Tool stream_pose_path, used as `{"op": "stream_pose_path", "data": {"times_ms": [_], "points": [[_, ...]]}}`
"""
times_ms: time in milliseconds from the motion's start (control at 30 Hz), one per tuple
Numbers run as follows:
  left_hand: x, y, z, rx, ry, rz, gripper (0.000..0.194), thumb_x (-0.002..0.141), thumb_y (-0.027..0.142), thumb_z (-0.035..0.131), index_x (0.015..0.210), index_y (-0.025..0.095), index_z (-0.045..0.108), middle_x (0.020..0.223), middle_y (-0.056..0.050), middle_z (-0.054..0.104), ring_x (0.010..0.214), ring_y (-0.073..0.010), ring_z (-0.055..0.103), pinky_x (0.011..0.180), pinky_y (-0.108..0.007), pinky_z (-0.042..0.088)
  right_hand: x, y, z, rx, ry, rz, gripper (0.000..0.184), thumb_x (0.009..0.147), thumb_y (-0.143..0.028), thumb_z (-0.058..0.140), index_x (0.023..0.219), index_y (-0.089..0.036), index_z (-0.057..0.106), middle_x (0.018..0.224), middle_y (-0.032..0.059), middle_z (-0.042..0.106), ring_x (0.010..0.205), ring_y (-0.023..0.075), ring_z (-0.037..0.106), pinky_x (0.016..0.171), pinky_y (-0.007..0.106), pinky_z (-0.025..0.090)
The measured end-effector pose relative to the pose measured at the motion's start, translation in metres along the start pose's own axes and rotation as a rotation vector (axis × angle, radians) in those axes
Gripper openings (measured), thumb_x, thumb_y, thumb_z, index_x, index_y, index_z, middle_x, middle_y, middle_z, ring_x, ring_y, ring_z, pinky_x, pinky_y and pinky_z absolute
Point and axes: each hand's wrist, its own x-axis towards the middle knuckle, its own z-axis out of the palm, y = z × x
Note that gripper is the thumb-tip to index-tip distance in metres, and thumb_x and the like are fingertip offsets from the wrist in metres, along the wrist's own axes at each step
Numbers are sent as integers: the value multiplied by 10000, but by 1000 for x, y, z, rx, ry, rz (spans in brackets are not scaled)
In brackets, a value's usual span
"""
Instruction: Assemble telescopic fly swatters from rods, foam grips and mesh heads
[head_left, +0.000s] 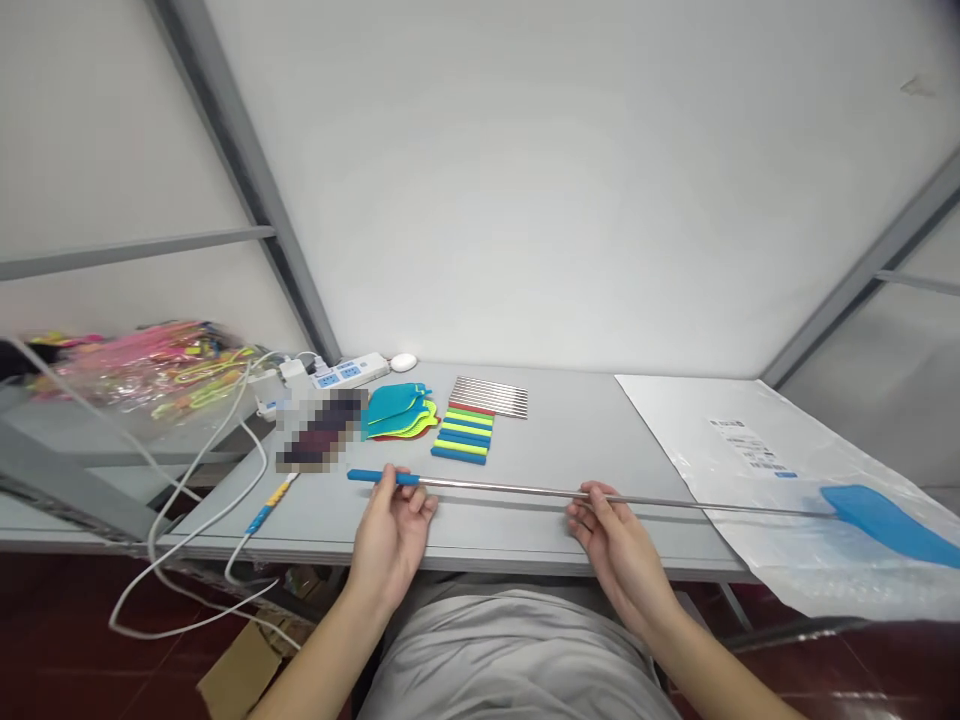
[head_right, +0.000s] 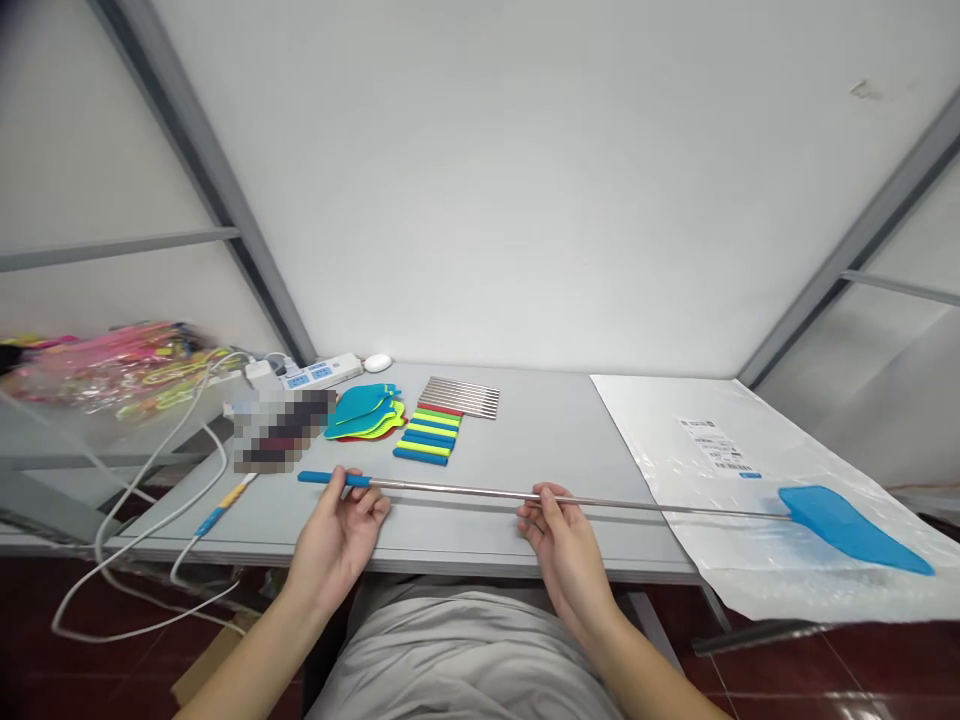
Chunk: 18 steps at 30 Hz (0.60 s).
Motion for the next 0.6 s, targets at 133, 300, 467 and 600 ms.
{"op": "stream_pose_path", "data": {"times_ms": [133,300,467,600], "points": [[-6,-7,0,104,16,99,217,795,332,741,863,168,617,640,59,459,512,-52,400,565,-209,451,2,5,-4,-44,37,-79,274,787,-408,748,940,-198,660,832,18,653,815,142,615,710,245,509],[-9,-17,8,229,65,188,286,799,425,724,868,177,597,637,66,452,503,-45,398,567,-195,437,4,5,-6,-34,89,-129,262,752,-379,785,887,-187,667,771,6,631,710,105,572,628,199,489],[-17,-36,29,336,41,154,316,823,486,675,862,189,575,643,70,454,462,-30,343,520,-188,396,4,3,-6,-49,119,-86,256,733,-356,805,878,-186,681,728,-4,606,645,80,525,606,180,469],[-30,-64,45,423,-49,63,355,831,529,644,880,181,592,629,61,463,453,-34,335,479,-194,355,7,3,-7,-38,98,-96,233,728,-350,809,857,-199,687,711,-10,597,623,73,504,583,178,442]]}}
